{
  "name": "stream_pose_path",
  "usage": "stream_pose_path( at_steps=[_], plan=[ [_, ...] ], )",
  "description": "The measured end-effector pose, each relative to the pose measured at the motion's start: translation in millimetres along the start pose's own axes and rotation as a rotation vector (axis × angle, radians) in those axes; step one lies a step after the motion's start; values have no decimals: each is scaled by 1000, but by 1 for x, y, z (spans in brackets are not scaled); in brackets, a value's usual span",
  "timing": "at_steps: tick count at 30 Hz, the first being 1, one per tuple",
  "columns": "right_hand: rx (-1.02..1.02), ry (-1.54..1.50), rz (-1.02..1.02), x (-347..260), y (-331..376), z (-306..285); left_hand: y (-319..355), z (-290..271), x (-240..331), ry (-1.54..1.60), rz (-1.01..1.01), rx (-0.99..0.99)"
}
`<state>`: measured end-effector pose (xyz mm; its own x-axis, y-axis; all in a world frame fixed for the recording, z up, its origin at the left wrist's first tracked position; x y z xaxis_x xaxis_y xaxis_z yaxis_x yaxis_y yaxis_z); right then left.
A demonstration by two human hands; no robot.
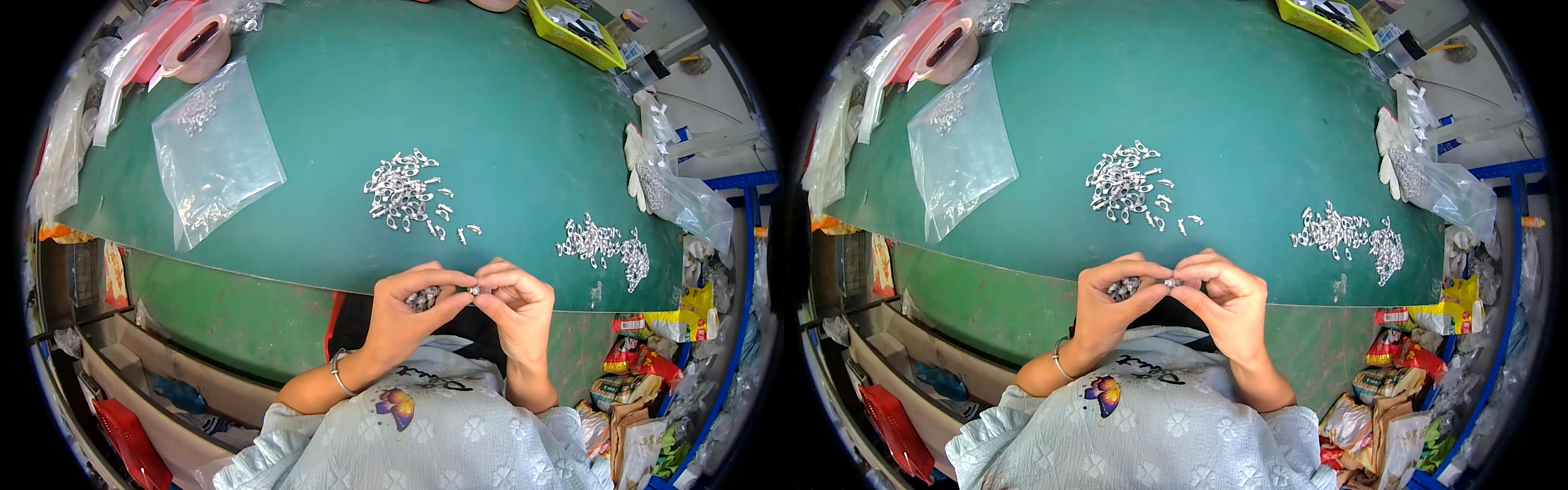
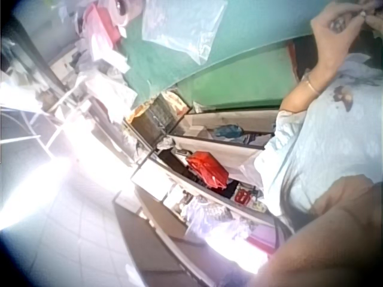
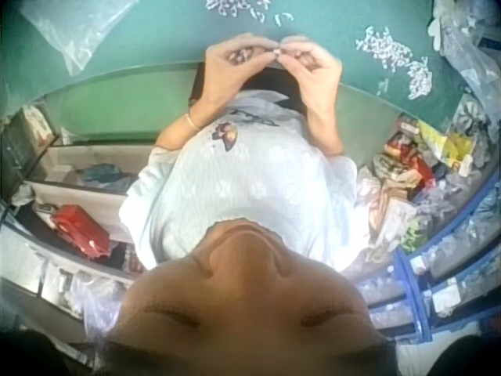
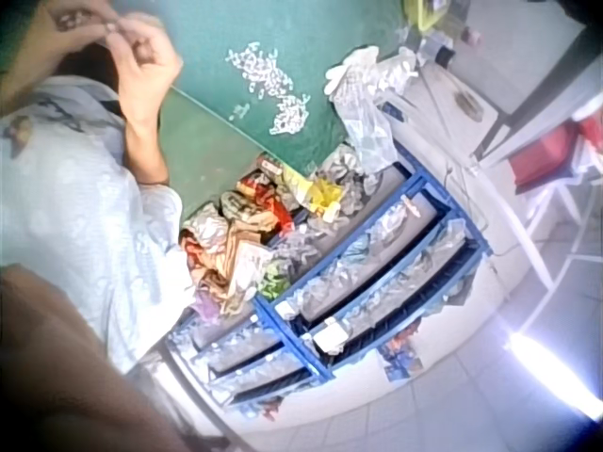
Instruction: The person repeatedly picks up small silver metal components from a green table and joins them by hand. They place the assembled pieces into a growing pile on the table. The task continues throughout the clip with no visible tools or containers used.
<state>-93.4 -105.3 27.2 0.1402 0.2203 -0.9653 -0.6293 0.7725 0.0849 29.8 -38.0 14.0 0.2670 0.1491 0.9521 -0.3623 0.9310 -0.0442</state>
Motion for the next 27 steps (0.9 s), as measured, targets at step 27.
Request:
stream_pose_path(
  at_steps=[27],
  plan=[
    [-37, -132, -20, -7, 5, 8, 1, 2, 23, -94, 224, 26]
  ],
)
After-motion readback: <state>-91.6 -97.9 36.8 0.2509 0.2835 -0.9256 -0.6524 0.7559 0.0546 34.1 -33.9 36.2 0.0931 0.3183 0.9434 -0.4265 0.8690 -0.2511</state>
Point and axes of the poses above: each hand's wrist, its own y-axis away from the middle knuckle, its own z-axis out of the palm, x = y × z, the point moved 5 cm from there along -y, towards the middle knuckle, and after that the axes turned 9 degrees about z, right-handed, at the moved point
